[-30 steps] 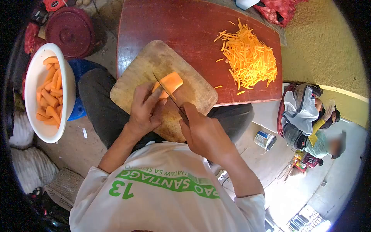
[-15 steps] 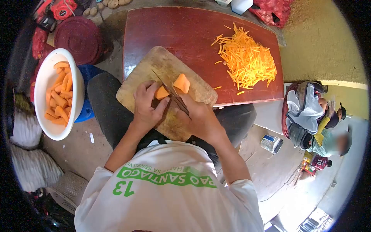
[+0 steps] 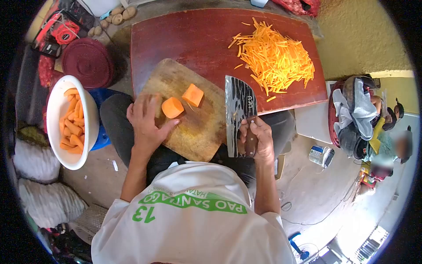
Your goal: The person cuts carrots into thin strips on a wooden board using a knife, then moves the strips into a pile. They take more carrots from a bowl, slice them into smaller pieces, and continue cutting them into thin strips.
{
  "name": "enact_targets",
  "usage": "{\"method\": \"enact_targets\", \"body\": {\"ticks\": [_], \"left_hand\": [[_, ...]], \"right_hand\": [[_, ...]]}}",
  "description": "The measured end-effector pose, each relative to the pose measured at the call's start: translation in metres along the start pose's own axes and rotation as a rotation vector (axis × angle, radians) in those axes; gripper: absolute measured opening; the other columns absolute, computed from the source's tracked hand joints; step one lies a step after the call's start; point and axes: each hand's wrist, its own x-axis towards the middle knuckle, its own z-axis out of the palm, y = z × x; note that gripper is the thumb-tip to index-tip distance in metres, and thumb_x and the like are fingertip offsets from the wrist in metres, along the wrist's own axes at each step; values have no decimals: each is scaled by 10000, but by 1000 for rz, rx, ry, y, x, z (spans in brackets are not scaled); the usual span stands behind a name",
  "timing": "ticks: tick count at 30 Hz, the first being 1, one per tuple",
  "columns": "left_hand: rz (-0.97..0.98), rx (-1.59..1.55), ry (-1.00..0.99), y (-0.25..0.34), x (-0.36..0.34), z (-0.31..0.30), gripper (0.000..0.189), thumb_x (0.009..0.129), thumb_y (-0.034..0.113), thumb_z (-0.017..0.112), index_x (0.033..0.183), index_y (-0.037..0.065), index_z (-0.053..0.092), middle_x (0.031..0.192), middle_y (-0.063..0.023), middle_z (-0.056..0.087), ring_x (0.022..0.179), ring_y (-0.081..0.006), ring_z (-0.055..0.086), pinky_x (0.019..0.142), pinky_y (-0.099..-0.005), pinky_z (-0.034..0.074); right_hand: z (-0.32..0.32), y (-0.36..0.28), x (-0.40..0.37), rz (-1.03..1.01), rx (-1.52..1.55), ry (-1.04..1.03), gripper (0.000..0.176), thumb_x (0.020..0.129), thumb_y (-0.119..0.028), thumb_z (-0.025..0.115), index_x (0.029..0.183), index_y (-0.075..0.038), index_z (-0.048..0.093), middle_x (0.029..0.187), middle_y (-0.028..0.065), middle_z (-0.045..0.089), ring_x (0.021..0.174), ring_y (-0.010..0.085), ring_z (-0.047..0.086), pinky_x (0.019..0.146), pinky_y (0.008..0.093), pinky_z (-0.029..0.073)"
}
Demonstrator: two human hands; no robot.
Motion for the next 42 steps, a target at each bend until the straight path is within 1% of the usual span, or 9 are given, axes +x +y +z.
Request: {"method": "enact_targets", "body": {"ticks": [6, 13, 21, 25, 27, 30, 34, 38, 42], "left_hand": [[-12, 139, 50, -5, -4, 15, 876, 814, 618, 882, 1456, 61, 673, 1524, -239, 556, 1479, -424, 488, 1176, -603, 330], [-8, 117, 75, -3, 9, 22, 849, 814, 648, 860, 1397, 53, 696, 1500, -232, 564, 1473, -429, 484, 1141, -594, 345], [21, -49, 43, -13, 5, 12, 940, 781, 703, 869, 1436, 53, 689, 1519, -263, 547, 1538, -468, 421, 1214, -698, 270], [-36, -47, 167, -34, -1, -34, 754, 806, 527, 916, 1372, 63, 731, 1492, -228, 574, 1489, -452, 494, 1214, -666, 310], [-5, 118, 302, -56, 3, -70, 496, 814, 275, 942, 1226, 60, 770, 1376, -164, 666, 1300, -398, 617, 1120, -554, 419], [-146, 237, 401, -123, -7, -112, 300, 900, 190, 892, 1146, 41, 806, 1284, -182, 726, 1226, -412, 665, 1063, -517, 502], [-363, 343, 132, -230, -30, -156, 414, 941, 179, 832, 1320, 35, 745, 1278, -212, 727, 1236, -451, 673, 1022, -558, 546], [-626, 671, -152, -268, -63, -182, 551, 949, 253, 819, 1434, 36, 672, 1268, -212, 724, 1211, -448, 699, 994, -566, 567], [-886, 481, -141, -305, -104, -201, 528, 941, 324, 826, 1356, 15, 720, 1222, -233, 764, 1152, -405, 750, 970, -507, 588]], "right_hand": [[0, 18, 16, -17, -64, -35, 475, 1011, -366, 750, 1209, 62, 688, 930, 120, 722, 855, 200, 693, 840, 355, 566], [5, 5, 29, -63, -138, -75, 474, 1029, -366, 722, 1188, 78, 674, 929, 125, 733, 838, 202, 704, 820, 326, 562], [2, 5, 21, -127, -268, -64, 456, 1074, -331, 693, 1199, 106, 652, 847, 78, 652, 783, 166, 637, 792, 310, 573], [5, 7, 12, -112, -293, -42, 358, 1109, -275, 659, 1190, 74, 669, 825, 47, 637, 737, 125, 616, 731, 284, 553], [5, 8, 13, -109, -317, -33, 320, 1121, -252, 642, 1184, 59, 677, 820, 37, 634, 728, 106, 606, 718, 280, 546], [4, 10, 15, -120, -326, -39, 299, 1133, -232, 620, 1190, 56, 674, 810, 25, 622, 695, 103, 591, 701, 277, 538], [4, 15, 19, -105, -314, -14, 283, 1135, -225, 617, 1168, 50, 675, 802, 16, 611, 697, 99, 579, 693, 264, 505], [2, 19, 19, -127, -327, -9, 265, 1137, -214, 613, 1154, 42, 677, 800, 11, 602, 698, 98, 567, 689, 256, 473], [-2, 22, 21, -129, -328, -33, 273, 1146, -212, 595, 1188, 49, 664, 819, 19, 607, 706, 96, 573, 693, 248, 475]]}}
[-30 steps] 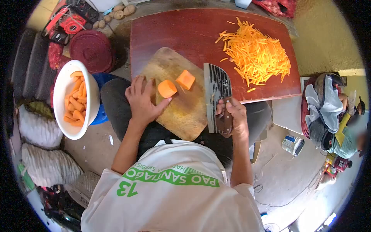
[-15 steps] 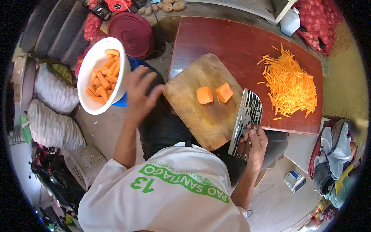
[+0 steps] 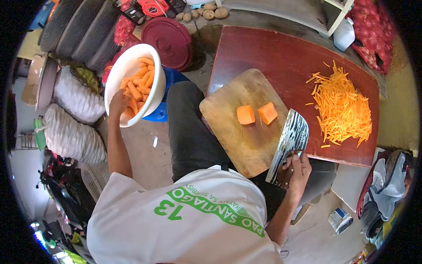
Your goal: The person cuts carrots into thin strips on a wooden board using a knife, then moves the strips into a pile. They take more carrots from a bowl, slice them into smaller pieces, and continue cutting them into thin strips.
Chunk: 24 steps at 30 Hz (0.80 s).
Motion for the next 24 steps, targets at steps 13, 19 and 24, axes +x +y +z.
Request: {"method": "enact_targets", "body": {"ticks": [13, 19, 24], "left_hand": [[-10, -74, 3, -3, -18, 24, 521, 848, 299, 858, 1262, -9, 781, 1313, -281, 734, 1226, -399, 728, 1064, -493, 573], [-67, 8, 61, 17, -23, -5, 515, 884, 418, 860, 1166, -9, 804, 1261, -272, 760, 1169, -410, 752, 1003, -501, 591], [-142, 75, -105, 45, 0, -6, 662, 860, 574, 874, 1080, -49, 820, 1108, -279, 805, 1023, -430, 794, 893, -507, 625]], "right_hand": [[3, -1, 2, 6, -15, 12, 272, 1146, -219, 613, 1155, 47, 668, 797, 10, 593, 700, 88, 545, 673, 253, 464], [4, -1, 3, -15, -13, 4, 257, 1147, -205, 602, 1151, 43, 670, 807, 12, 596, 713, 88, 544, 673, 258, 460], [3, 3, 4, -4, 6, -1, 242, 1142, -195, 609, 1145, 39, 670, 817, 15, 597, 715, 90, 539, 673, 258, 461]]}}
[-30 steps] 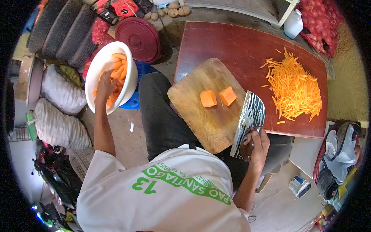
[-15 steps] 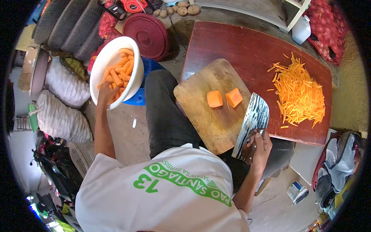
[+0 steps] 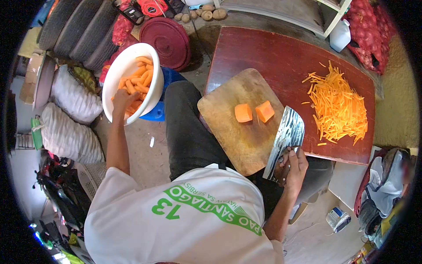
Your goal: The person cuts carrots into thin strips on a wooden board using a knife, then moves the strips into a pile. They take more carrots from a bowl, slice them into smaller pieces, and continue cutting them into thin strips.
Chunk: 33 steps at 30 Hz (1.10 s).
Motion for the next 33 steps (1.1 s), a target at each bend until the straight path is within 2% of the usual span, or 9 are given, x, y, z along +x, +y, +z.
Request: {"method": "enact_targets", "body": {"ticks": [5, 7, 11, 15, 21, 22, 25, 29, 33], "left_hand": [[73, -21, 197, -25, 29, 40, 690, 802, 579, 906, 940, -90, 816, 825, -229, 798, 783, -353, 804, 709, -449, 618], [-49, -198, 112, -31, 34, 40, 710, 777, 556, 896, 1045, -96, 819, 1067, -308, 810, 987, -419, 807, 898, -491, 621], [-97, -267, 203, -34, 25, 27, 606, 792, 471, 867, 1035, -82, 821, 966, -235, 824, 895, -386, 798, 850, -473, 612], [65, -438, 300, -73, 37, 31, 502, 827, 364, 845, 1037, -91, 809, 877, -227, 809, 826, -342, 785, 787, -445, 608], [339, -414, 642, -4, -57, -44, 333, 878, 136, 811, 1107, -103, 772, 960, -233, 782, 795, -261, 773, 754, -376, 601], [330, -488, 629, 8, -70, -47, 329, 878, 48, 824, 1168, -90, 749, 1091, -217, 770, 870, -248, 770, 788, -353, 602], [572, -633, 648, 67, -123, -60, 374, 867, 49, 869, 1198, -65, 737, 1164, -192, 766, 1001, -261, 753, 871, -342, 596], [763, -816, 413, 137, -170, -23, 357, 865, 27, 862, 1187, -40, 722, 1249, -177, 751, 1150, -301, 726, 1001, -373, 572], [818, -938, 229, 198, -212, 12, 368, 850, 30, 858, 1186, -37, 724, 1241, -192, 737, 1143, -333, 738, 986, -386, 579]], "right_hand": [[1, 0, -2, 28, -18, 61, 244, 1123, -183, 619, 1142, 52, 682, 809, 1, 601, 708, 88, 548, 672, 258, 455], [1, -2, -3, 9, -53, 50, 255, 1122, -190, 625, 1139, 57, 686, 820, 2, 616, 719, 86, 559, 676, 258, 457], [0, -1, -2, -33, -64, 20, 221, 1123, -162, 605, 1135, 42, 689, 835, 9, 642, 737, 87, 573, 689, 258, 466], [2, -13, -10, -45, -107, -17, 173, 1098, -128, 634, 1132, 34, 686, 843, -2, 637, 748, 83, 573, 687, 262, 462], [20, -59, -38, -62, -233, -19, 165, 1062, -62, 684, 1197, 33, 691, 837, -28, 587, 735, 64, 528, 654, 251, 430], [22, -68, -42, -50, -248, -42, 188, 1056, -49, 692, 1223, 37, 694, 833, -32, 577, 730, 59, 516, 648, 249, 422], [21, -88, -45, -188, -442, -179, 315, 1025, -10, 732, 1327, 64, 681, 876, -22, 623, 769, 63, 566, 680, 241, 452], [21, -86, -46, -178, -522, -264, 429, 968, 14, 789, 1374, 81, 667, 928, 73, 708, 842, 99, 633, 761, 273, 522], [25, -76, -46, -267, -590, -253, 429, 918, 17, 824, 1324, 69, 695, 943, 172, 719, 843, 137, 647, 784, 318, 550]]}}
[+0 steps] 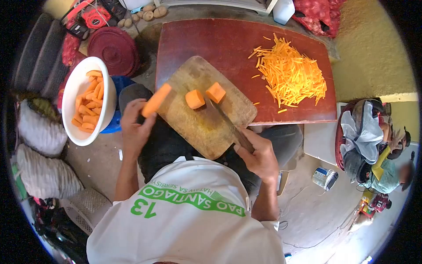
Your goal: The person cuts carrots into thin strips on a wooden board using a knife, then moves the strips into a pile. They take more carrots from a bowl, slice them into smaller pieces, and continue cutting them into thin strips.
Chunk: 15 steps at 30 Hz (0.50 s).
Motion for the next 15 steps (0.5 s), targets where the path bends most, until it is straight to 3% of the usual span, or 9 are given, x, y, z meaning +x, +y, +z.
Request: {"method": "enact_targets", "body": {"ticks": [2, 4, 5, 7, 8, 14, 15], "left_hand": [[-30, -53, -36, 2, -9, 27, 336, 884, 35, 855, 1181, -52, 724, 1281, -214, 731, 1162, -357, 730, 1009, -393, 572], [42, 70, -93, -3, -12, 40, 468, 870, 147, 885, 1273, -14, 709, 1281, -211, 717, 1199, -377, 692, 1043, -444, 526], [104, 157, -118, -5, -13, 44, 518, 864, 187, 894, 1307, -1, 701, 1282, -208, 712, 1214, -383, 677, 1055, -461, 506], [155, 252, -168, -4, -11, 51, 729, 829, 343, 919, 1444, 59, 650, 1334, -193, 677, 1278, -395, 607, 1109, -521, 410], [183, 251, -185, -2, -10, 53, 745, 831, 364, 917, 1456, 61, 646, 1357, -192, 664, 1285, -393, 600, 1121, -533, 397], [407, 264, -274, 22, 23, 63, 828, 847, 497, 887, 1513, 83, 619, 1411, -179, 622, 1304, -386, 575, 1160, -574, 338], [445, 260, -301, 25, 31, 68, 816, 855, 507, 877, 1505, 85, 620, 1390, -172, 626, 1289, -385, 578, 1155, -579, 337]], "right_hand": [[0, -4, -2, 3, -30, -57, 424, 896, 20, 833, 1301, 56, 709, 930, 188, 706, 814, 158, 645, 764, 336, 551], [-3, -14, -3, 51, -73, -176, 425, 875, 24, 840, 1282, 42, 719, 920, 185, 697, 787, 181, 647, 740, 346, 548], [4, -12, -2, -44, -35, -152, 430, 856, 32, 840, 1270, 30, 724, 890, 179, 677, 748, 212, 638, 709, 354, 539], [1, -15, 0, -29, -96, -186, 412, 870, 22, 843, 1264, 41, 722, 899, 175, 685, 760, 185, 634, 712, 336, 538], [0, -17, 2, -24, -126, -206, 404, 877, 17, 844, 1260, 47, 720, 903, 172, 689, 766, 171, 631, 713, 327, 537], [2, -8, 8, 55, -5, 130, 377, 938, -16, 823, 1278, 79, 690, 940, 166, 713, 846, 128, 634, 760, 321, 547], [6, -13, 13, -4, -105, 184, 381, 953, -31, 803, 1299, 71, 679, 943, 198, 709, 844, 158, 649, 776, 339, 554]]}}
